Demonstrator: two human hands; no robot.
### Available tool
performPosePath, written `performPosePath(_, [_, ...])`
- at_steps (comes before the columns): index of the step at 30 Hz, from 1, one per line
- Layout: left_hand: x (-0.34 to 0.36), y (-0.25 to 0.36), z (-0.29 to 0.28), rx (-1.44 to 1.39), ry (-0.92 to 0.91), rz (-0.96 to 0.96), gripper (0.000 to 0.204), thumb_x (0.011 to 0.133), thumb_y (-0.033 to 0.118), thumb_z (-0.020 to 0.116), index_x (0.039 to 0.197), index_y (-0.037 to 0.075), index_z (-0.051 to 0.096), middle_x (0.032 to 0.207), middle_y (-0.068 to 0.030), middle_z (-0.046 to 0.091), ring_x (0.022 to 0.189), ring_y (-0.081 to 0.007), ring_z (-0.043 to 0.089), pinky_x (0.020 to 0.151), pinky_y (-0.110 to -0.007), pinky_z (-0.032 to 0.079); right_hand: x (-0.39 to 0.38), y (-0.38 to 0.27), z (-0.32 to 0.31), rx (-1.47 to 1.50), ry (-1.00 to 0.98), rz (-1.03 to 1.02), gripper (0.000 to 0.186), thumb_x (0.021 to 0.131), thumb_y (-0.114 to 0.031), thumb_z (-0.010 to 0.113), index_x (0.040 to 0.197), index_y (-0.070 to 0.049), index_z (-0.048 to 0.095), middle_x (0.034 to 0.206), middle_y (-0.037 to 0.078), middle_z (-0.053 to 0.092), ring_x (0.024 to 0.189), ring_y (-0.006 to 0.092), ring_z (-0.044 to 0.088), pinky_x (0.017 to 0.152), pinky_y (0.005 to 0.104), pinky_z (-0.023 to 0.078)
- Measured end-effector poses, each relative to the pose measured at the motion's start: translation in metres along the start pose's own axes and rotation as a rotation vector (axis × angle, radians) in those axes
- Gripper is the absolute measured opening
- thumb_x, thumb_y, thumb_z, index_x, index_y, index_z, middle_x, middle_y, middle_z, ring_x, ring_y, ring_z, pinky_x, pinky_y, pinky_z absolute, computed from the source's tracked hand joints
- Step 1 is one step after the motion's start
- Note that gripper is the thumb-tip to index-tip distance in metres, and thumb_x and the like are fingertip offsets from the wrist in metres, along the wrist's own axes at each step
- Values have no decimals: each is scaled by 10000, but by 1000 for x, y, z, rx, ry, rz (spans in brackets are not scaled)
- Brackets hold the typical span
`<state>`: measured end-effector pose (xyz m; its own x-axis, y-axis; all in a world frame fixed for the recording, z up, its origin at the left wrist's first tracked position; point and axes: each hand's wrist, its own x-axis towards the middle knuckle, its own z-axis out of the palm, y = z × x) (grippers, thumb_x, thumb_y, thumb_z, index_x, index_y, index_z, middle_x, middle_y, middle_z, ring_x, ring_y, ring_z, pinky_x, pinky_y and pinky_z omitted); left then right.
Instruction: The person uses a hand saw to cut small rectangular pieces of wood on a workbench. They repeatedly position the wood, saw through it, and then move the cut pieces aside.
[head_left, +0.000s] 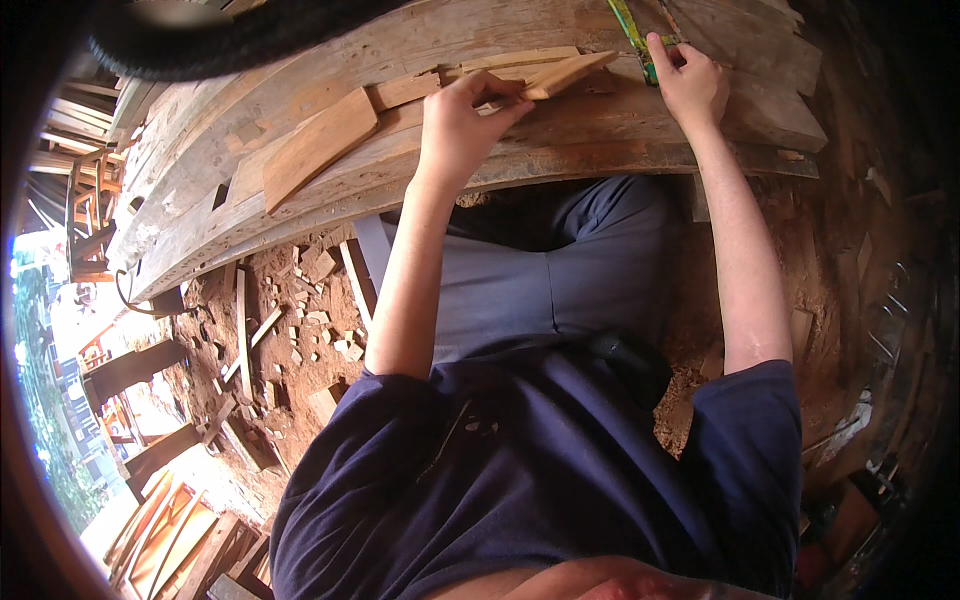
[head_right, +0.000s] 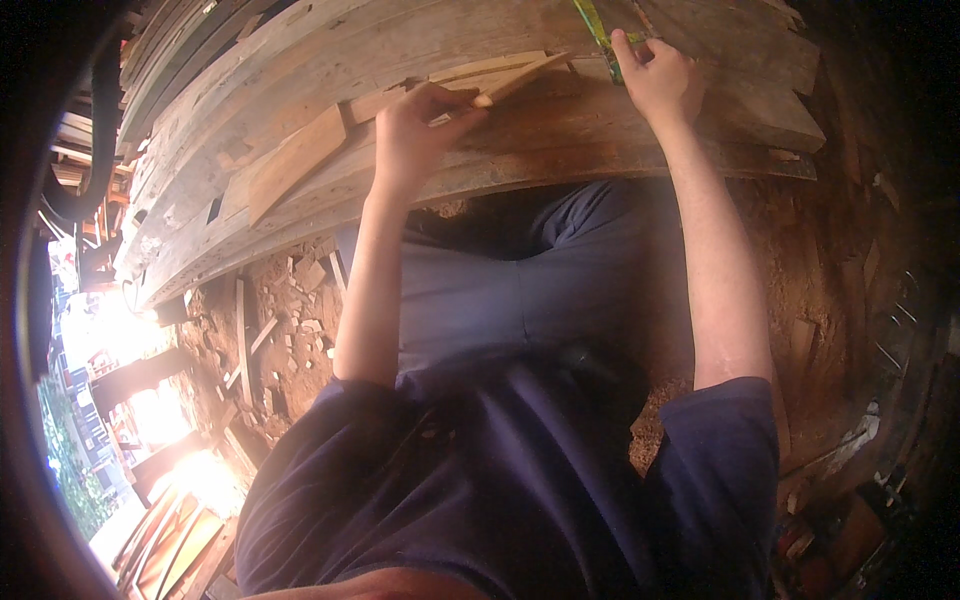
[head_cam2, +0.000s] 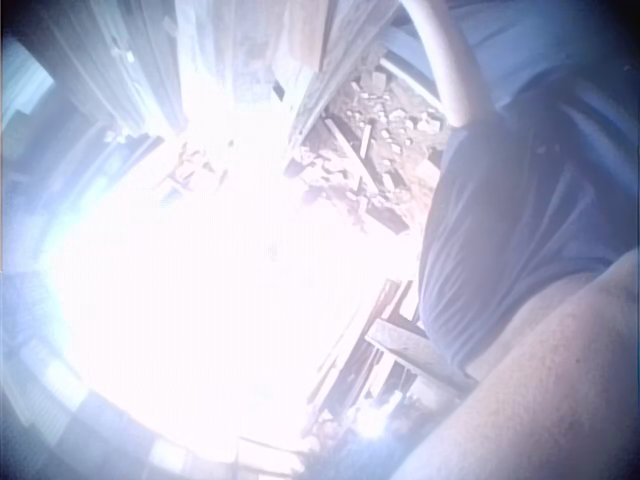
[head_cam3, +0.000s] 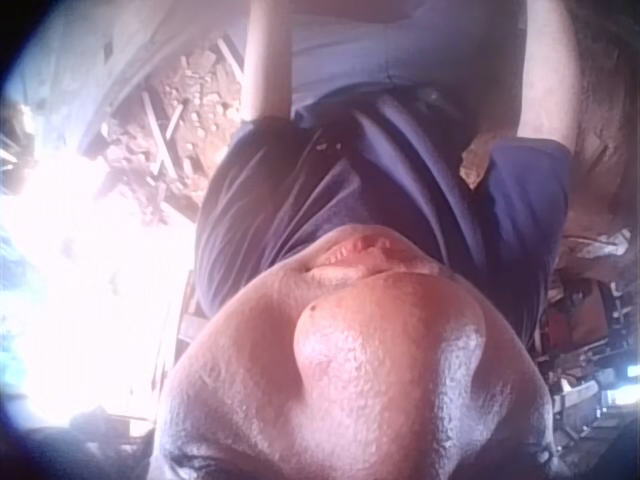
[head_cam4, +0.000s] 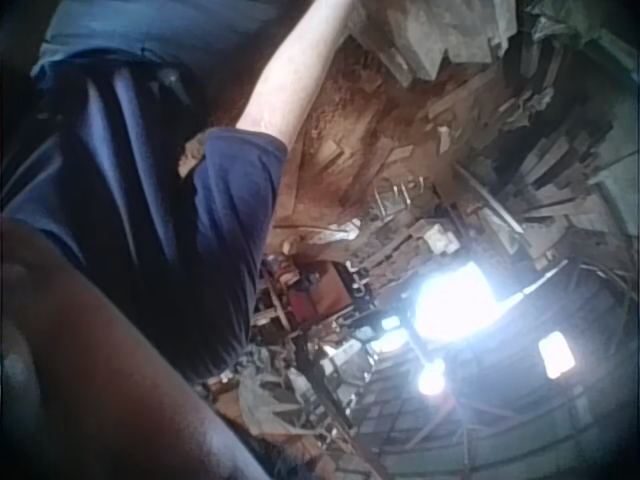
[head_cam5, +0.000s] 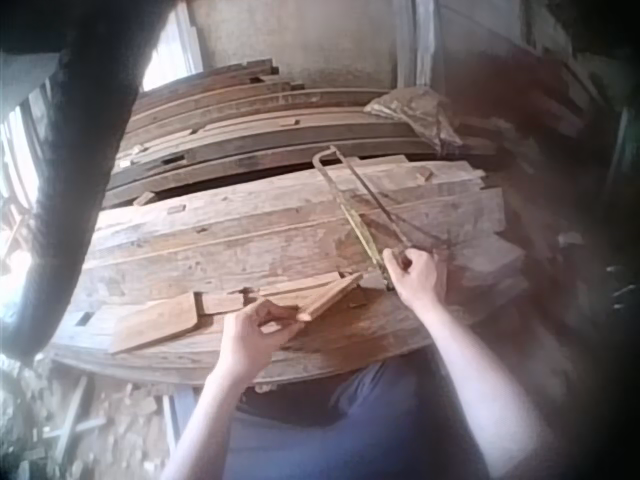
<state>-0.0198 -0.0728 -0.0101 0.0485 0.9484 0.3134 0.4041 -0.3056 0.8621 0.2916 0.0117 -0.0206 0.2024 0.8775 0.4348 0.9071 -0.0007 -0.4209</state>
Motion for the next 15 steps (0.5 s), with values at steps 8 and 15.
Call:
performPosePath(8, [-10, 3, 10, 233, 169, 174, 201, 836, 175, 846, 983, 55, 779, 912, -95, 789, 872, -224, 779, 781, -310, 595, 0, -1, -1, 21, 18, -21, 595, 909, -668, 631, 751, -106, 744, 646, 77, 696, 673, 304, 710, 641, 412, 533])
performPosePath(15, [-4, 2, -1, 80, 293, -32, 261, 856, 167, 844, 1014, -28, 772, 900, -96, 794, 840, -140, 764, 790, -277, 590, 1, 1, 0, 26, 21, -34, 598, 907, -666, 632, 748, -100, 743, 649, 85, 694, 675, 315, 707, 638, 419, 529])
